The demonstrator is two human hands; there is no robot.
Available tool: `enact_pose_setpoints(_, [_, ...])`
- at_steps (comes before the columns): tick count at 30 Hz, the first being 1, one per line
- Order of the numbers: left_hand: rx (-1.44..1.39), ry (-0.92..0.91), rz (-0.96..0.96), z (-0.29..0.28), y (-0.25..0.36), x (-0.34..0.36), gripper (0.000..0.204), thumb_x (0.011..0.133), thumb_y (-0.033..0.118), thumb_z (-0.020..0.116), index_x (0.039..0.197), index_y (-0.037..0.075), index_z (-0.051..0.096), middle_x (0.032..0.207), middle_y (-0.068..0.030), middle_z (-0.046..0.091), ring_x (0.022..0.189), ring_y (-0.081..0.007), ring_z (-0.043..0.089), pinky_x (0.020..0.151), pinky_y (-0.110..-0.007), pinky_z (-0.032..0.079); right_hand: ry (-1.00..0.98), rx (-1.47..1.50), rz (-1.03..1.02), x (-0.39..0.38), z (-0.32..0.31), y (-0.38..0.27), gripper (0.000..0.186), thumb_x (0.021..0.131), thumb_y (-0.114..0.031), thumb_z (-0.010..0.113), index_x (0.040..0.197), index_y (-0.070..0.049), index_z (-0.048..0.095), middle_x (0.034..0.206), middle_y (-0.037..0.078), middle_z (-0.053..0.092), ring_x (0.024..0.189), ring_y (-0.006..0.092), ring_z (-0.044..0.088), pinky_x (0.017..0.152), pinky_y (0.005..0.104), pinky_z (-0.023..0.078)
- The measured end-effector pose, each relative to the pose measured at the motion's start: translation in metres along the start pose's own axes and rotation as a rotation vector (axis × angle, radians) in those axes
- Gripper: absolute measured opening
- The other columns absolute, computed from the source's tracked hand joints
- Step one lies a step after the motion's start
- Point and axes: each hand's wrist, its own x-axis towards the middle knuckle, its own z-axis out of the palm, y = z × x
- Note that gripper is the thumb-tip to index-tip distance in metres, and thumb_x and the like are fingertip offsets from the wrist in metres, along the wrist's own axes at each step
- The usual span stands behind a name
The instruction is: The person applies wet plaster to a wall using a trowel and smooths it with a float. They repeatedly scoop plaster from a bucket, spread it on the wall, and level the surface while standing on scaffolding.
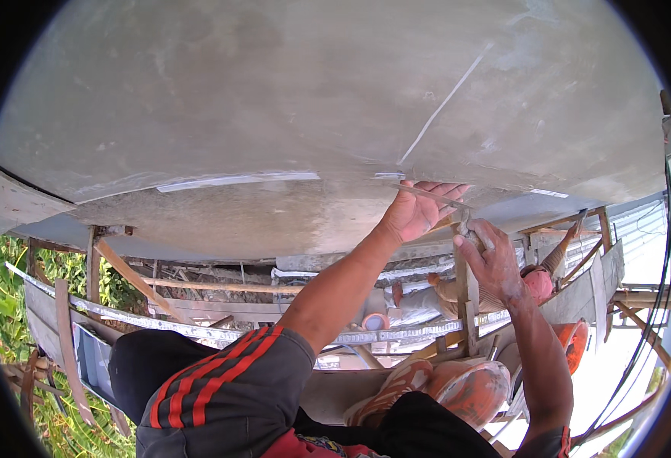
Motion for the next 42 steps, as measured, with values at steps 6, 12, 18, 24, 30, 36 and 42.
enact_pose_setpoints(6, [0.030, 0.096, -0.002, 0.001, 0.002, 0.004, 0.092, 0.089, 0.078, 0.064, 0.156, 0.016, 0.051, 0.164, -0.0081, 0.050, 0.156, -0.0326, 0.038, 0.132, -0.056, 0.023, 0.007, -0.073, -0.093, 0.026, -0.021, 0.000, 0.036, 0.101, -0.029, 0.072, 0.119, 0.003, 0.070, 0.107, 0.028, 0.073, 0.099, 0.0500, 0.070, 0.084, 0.0512, 0.056])
enact_pose_setpoints(12, [-0.068, -0.068, 0.046, -0.011, 0.000, 0.003, 0.083, 0.089, 0.069, 0.072, 0.151, 0.017, 0.055, 0.159, -0.0083, 0.055, 0.153, -0.0326, 0.043, 0.131, -0.056, 0.024, 0.049, -0.169, -0.020, 0.002, -0.053, 0.016, 0.036, 0.101, -0.029, 0.072, 0.115, 0.005, 0.071, 0.107, 0.027, 0.073, 0.096, 0.0489, 0.071, 0.082, 0.0499, 0.056])
enact_pose_setpoints(18, [0.082, 0.054, -0.027, -0.007, 0.004, 0.004, 0.078, 0.090, 0.065, 0.075, 0.149, 0.018, 0.056, 0.161, -0.0078, 0.052, 0.156, -0.0316, 0.038, 0.132, -0.056, 0.023, 0.050, -0.155, -0.108, 0.003, -0.017, -0.022, 0.033, 0.101, -0.028, 0.072, 0.114, 0.002, 0.070, 0.102, 0.025, 0.073, 0.088, 0.0490, 0.070, 0.075, 0.0524, 0.057])
enact_pose_setpoints(24, [-0.007, 0.035, 0.012, -0.003, -0.001, 0.003, 0.096, 0.081, 0.074, 0.076, 0.155, 0.018, 0.050, 0.166, -0.0087, 0.045, 0.159, -0.0342, 0.033, 0.133, -0.056, 0.021, 0.112, -0.242, -0.029, 0.000, -0.024, -0.015, 0.031, 0.103, -0.028, 0.069, 0.113, 0.002, 0.070, 0.098, 0.025, 0.072, 0.086, 0.0485, 0.070, 0.072, 0.0538, 0.055])
enact_pose_setpoints(30, [0.016, -0.032, 0.017, -0.013, -0.003, 0.005, 0.116, 0.075, 0.081, 0.075, 0.163, 0.016, 0.037, 0.173, -0.0083, 0.034, 0.161, -0.0357, 0.027, 0.134, -0.056, 0.018, 0.137, -0.172, -0.069, -0.008, -0.046, -0.009, 0.030, 0.102, -0.027, 0.071, 0.111, 0.002, 0.071, 0.095, 0.023, 0.072, 0.085, 0.0445, 0.072, 0.072, 0.0514, 0.054])
enact_pose_setpoints(36, [-0.071, 0.098, -0.041, 0.008, 0.001, 0.005, 0.111, 0.084, 0.074, 0.074, 0.164, 0.009, 0.034, 0.174, -0.0093, 0.030, 0.162, -0.0362, 0.024, 0.134, -0.056, 0.018, 0.060, -0.305, -0.088, 0.028, -0.036, -0.036, 0.029, 0.104, -0.025, 0.069, 0.109, 0.003, 0.070, 0.096, 0.021, 0.071, 0.084, 0.0393, 0.070, 0.076, 0.0484, 0.053])
enact_pose_setpoints(42, [-0.131, -0.081, 0.043, -0.022, -0.012, 0.005, 0.086, 0.093, 0.069, 0.068, 0.151, 0.007, 0.053, 0.163, -0.0138, 0.048, 0.158, -0.0375, 0.032, 0.133, -0.057, 0.022, 0.112, -0.157, -0.036, -0.004, -0.061, 0.006, 0.032, 0.101, -0.028, 0.072, 0.112, 0.001, 0.071, 0.097, 0.021, 0.072, 0.080, 0.0427, 0.071, 0.069, 0.0479, 0.058])
